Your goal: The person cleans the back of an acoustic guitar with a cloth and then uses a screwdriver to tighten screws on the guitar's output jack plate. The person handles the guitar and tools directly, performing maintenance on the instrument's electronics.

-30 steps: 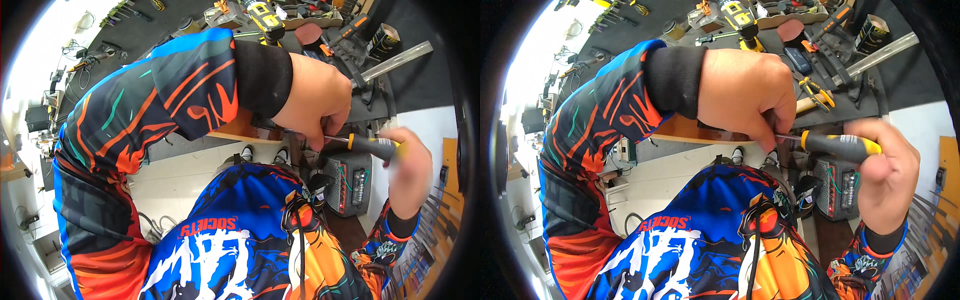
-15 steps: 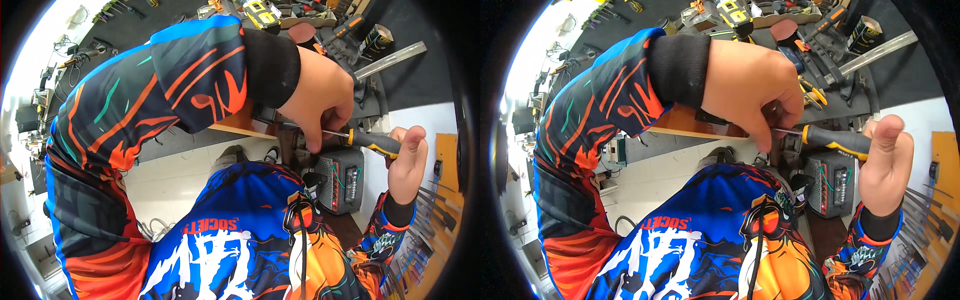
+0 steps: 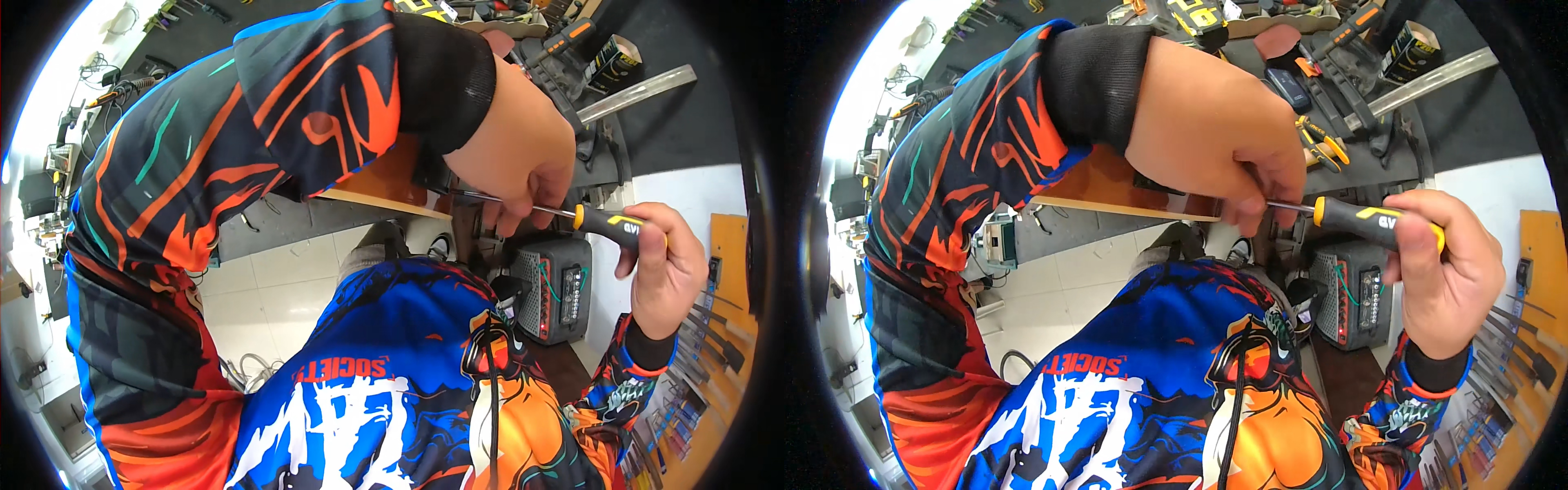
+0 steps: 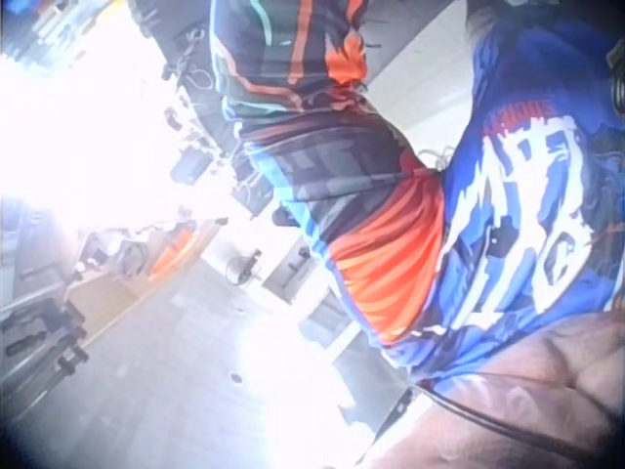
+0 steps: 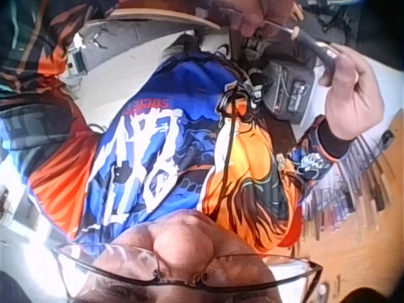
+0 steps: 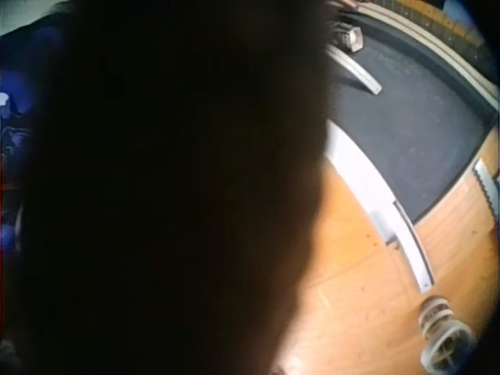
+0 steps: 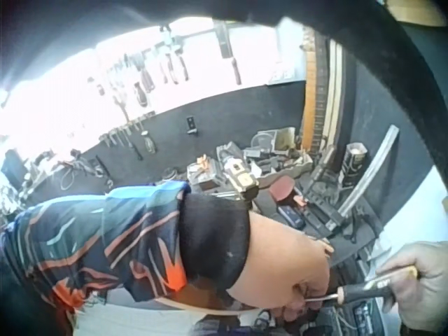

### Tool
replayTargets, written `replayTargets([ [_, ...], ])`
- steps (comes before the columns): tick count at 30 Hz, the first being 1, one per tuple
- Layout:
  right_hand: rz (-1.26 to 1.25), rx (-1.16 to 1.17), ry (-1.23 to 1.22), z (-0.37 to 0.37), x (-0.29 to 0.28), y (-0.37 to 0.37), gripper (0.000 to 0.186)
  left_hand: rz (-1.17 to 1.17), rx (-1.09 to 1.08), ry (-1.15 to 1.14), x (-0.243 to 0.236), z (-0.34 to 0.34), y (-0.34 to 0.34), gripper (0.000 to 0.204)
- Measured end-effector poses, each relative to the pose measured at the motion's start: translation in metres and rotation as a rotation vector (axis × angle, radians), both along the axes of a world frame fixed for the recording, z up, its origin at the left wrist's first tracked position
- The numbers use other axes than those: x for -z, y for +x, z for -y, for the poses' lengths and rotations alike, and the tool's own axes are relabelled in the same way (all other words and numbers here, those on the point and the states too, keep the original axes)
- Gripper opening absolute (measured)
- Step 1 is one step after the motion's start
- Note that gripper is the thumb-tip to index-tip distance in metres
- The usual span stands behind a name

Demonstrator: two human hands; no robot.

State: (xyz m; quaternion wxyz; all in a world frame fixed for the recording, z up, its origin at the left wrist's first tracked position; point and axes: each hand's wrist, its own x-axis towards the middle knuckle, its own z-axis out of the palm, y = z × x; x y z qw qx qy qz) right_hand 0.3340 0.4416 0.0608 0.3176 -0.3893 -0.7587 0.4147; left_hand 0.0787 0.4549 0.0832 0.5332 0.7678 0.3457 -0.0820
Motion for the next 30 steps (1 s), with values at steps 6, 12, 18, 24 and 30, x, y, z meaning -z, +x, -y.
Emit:
replayTargets([
  [6, 0.214, 0.108, -0.057, -0.007, 0.008, 0.012, 0.086, -0.091, 0.089, 0.372, -0.005, -0.001, 0.007, 0.03],
  [12, 0.002, -0.241, 0.311, -0.005, -0.001, -0.001, 0.044, -0.221, 0.097, 0.233, -0.014, 0.006, 0.007, 0.018],
  [18, 0.085, -0.053, 0.026, -0.001, -0.01, 0.01, 0.037, -0.094, -0.024, 0.017, -0.008, 0.003, -0.001, 0.024],
  [24, 0.142, -0.108, -0.068, -0.011, -0.008, 0.017, 0.069, -0.147, 0.08, 0.32, -0.012, 0.003, 0.007, 0.03],
  [30, -0.046, -0.241, 0.405, -0.007, 0.003, -0.005, 0.033, -0.188, 0.045, 0.14, -0.021, 0.008, 0.004, 0.02],
])
